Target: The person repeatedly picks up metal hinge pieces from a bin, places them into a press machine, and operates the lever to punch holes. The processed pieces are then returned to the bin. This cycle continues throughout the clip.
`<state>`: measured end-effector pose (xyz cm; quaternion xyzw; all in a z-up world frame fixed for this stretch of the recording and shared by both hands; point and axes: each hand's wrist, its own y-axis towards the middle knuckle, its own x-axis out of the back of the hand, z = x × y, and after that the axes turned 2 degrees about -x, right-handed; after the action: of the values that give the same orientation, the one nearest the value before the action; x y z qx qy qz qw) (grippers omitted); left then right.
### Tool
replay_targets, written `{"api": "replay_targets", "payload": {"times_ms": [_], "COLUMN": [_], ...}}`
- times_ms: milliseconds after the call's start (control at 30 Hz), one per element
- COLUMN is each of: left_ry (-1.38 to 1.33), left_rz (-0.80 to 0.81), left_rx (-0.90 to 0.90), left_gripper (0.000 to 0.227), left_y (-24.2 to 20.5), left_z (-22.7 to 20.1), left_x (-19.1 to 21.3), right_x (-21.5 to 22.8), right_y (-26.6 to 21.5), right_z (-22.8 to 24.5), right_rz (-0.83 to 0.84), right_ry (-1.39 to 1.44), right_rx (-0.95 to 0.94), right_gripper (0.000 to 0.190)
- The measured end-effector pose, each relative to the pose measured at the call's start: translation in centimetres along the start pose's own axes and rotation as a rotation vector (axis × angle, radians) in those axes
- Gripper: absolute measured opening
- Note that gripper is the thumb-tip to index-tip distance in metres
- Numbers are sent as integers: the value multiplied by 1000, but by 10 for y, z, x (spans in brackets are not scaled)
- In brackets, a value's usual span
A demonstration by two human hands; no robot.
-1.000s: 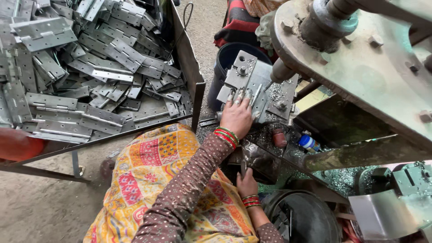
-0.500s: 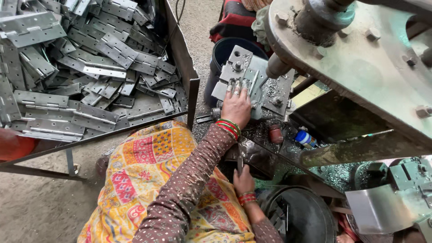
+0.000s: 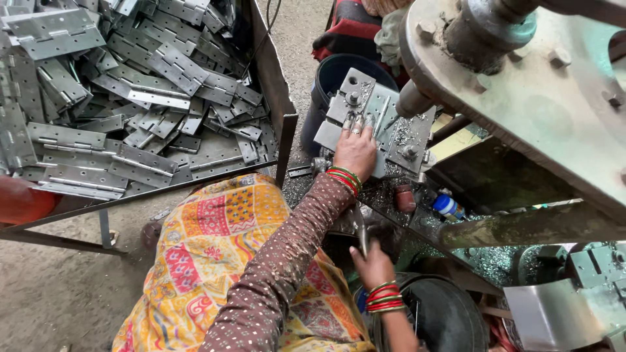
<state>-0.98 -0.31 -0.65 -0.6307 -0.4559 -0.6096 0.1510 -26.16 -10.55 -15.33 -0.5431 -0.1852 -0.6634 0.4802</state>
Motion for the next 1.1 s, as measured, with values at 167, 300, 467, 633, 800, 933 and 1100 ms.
{"api": "replay_targets", "payload": {"times_ms": [167,300,467,633,800,933,1100], "left_ry": [92,85,-23,22,55,62,-145], "left_rz": [-16,-66,135,69,-92,-114,-129], "left_rx": [-28,-48,12,-7,-16,-16,-81], "left_gripper": [26,25,23,23,25,20,25], "left_y": [2,-6,2,27,25,16,-46], "left_z": [-3,-1,9,16,12,14,45], "left_x": [-2,11,16,0,-15,6,36], "right_x": [-72,-52,19,-10,-99,-107,-23], "right_y": [-1,-4,-5,1,9,18,5], "right_z": [-5,-1,0,-10,-28,-31,-13], "right_rz": [-176,-117,141,-78,-116,-169,9], "right_ry": [199,162,23,169,189,172,146], "right_rx": [100,74,-47,166,20,116,74], "right_gripper": [39,46,52,44,42,57,52]}}
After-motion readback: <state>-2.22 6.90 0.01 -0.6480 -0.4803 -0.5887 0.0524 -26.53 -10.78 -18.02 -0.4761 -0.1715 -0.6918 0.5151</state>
